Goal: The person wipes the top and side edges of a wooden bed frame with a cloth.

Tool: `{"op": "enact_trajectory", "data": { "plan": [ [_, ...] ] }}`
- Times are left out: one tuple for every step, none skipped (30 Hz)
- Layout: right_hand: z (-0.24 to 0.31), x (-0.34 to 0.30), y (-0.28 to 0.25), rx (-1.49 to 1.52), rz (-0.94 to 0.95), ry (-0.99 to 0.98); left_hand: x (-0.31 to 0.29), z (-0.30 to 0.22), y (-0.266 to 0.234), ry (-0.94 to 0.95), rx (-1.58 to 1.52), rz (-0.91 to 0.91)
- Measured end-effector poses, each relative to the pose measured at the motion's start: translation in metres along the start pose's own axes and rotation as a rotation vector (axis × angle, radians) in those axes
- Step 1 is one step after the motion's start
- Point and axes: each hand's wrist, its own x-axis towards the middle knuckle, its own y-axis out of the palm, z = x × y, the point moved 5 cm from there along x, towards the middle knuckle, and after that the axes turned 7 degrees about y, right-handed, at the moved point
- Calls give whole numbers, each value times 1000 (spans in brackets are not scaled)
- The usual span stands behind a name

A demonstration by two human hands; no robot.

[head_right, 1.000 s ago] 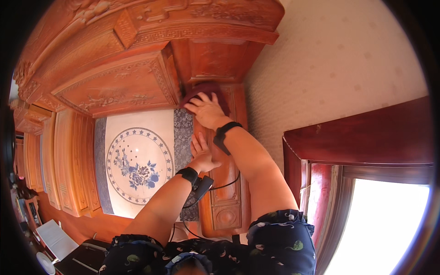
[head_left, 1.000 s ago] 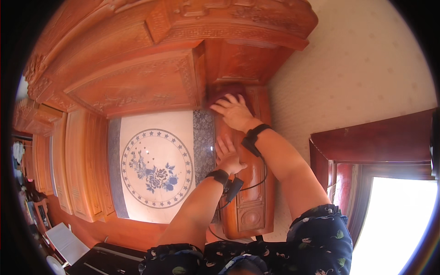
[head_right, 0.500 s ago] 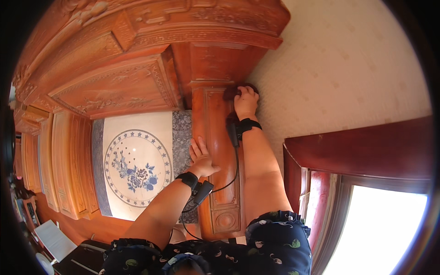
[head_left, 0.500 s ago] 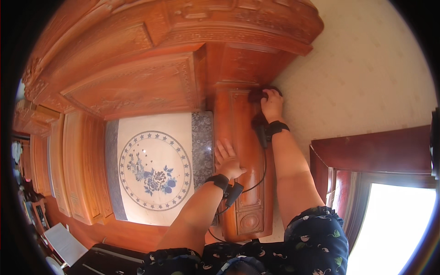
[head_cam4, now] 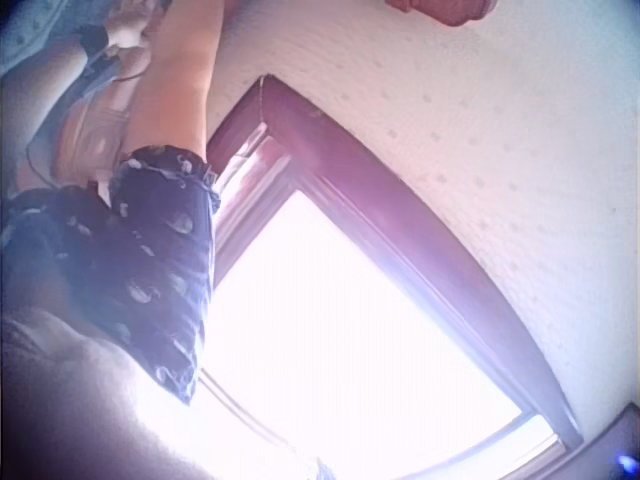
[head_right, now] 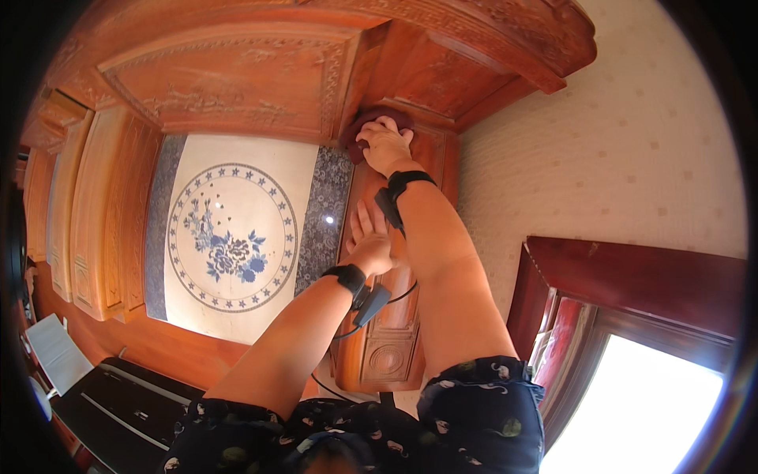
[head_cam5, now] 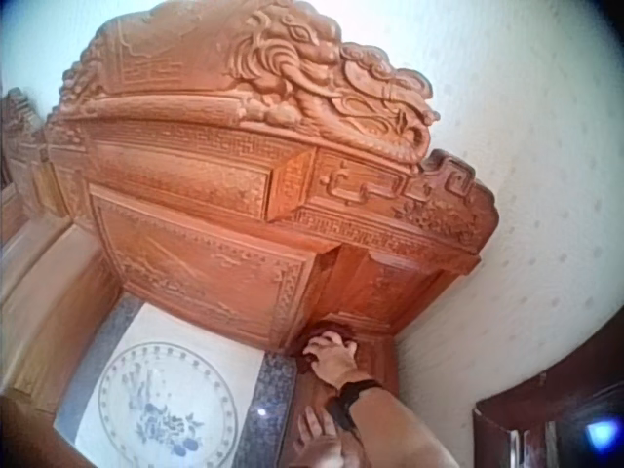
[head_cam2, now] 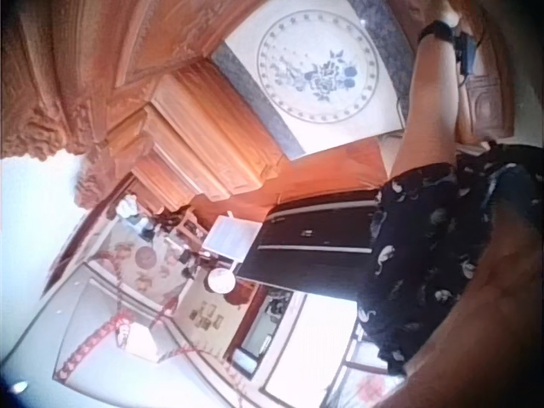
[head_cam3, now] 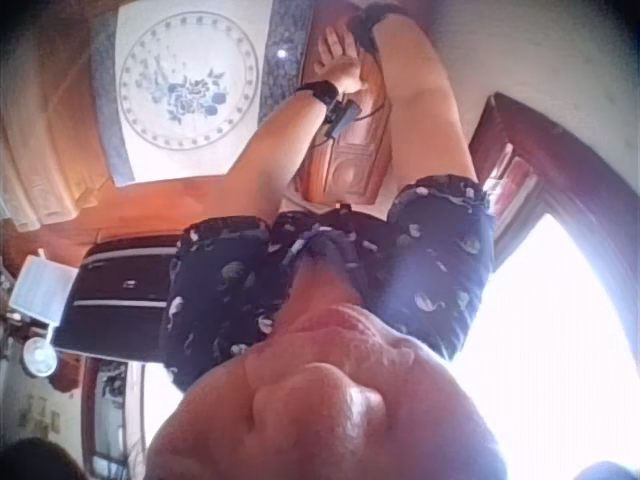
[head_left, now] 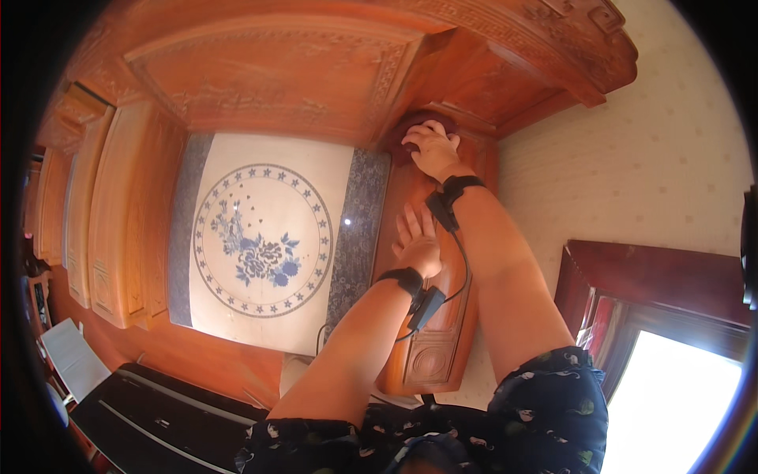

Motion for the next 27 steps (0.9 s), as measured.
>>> {"op": "enact_trajectory", "data": {
  "plan": [
    [6, -6, 4, 48, 72, 11, 2, 5, 2, -10, 17, 28],
    [13, -18, 8, 38, 85, 11, 5, 13, 5, 8, 48, 15],
    [19, -32, 12, 80, 100, 23, 2, 21, 2, 117, -59, -48],
    [22, -46, 14, 119, 110, 40, -4, 32, -4, 232, -162, -111],
    [24, -57, 18, 98, 38, 13, 2, 56, -2, 370, -224, -201],
    [29, -67, 19, 100, 49, 23, 2, 86, 2, 499, -286, -281],
    [17, -86, 20, 91, 44, 54, -15, 89, -4, 515, -304, -297],
    [17, -106, 20, 91, 42, 74, -37, 98, -15, 521, -330, -204],
    [33, -120, 19, 82, 84, 90, -44, 130, -14, 501, -368, -214],
    [57, -138, 16, 99, 106, 106, -50, 167, -13, 471, -268, -211],
    [70, -154, 16, 61, 234, 189, -71, 177, -25, 388, -298, -157],
    [94, -164, 11, 33, 347, 237, -76, 214, -22, 203, -447, -87],
    [117, -181, 5, 11, 389, 284, -86, 242, -22, 186, -638, -101],
    [139, -202, -10, 40, 394, 224, -98, 259, -26, 122, -676, -125],
    [144, -221, -7, -36, 344, 194, -102, 276, -28, 100, -660, -130],
    [142, -245, 14, -109, 305, 169, -107, 293, -25, 72, -645, -125],
    [121, -279, 52, 24, 95, 167, -114, 291, -25, 60, -616, -64],
    [106, -309, 79, 152, -120, 151, -120, 290, -28, 43, -585, -13],
    [133, -325, 70, 119, -132, 58, -130, 306, -29, 0, -554, 15],
    [137, -344, 85, 135, 141, 181, -135, 314, -27, 3, -541, 32],
    [140, -366, 98, 255, 146, 290, -137, 321, -24, 5, -560, 47],
    [147, -390, 112, 378, 151, 398, -139, 328, -20, 4, -578, 62],
    [166, -415, 111, 297, 109, 366, -140, 334, -17, 5, -573, 113],
    [181, -438, 108, 213, 64, 341, -140, 337, -13, 10, -550, 154],
    [173, -461, 137, 334, 103, 373, -139, 328, -12, 20, -521, 192],
    [177, -475, 144, 404, 156, 447, -142, 325, -10, 16, -494, 229],
    [181, -488, 148, 469, 203, 523, -146, 320, -10, 24, -468, 254]
  ]
}}
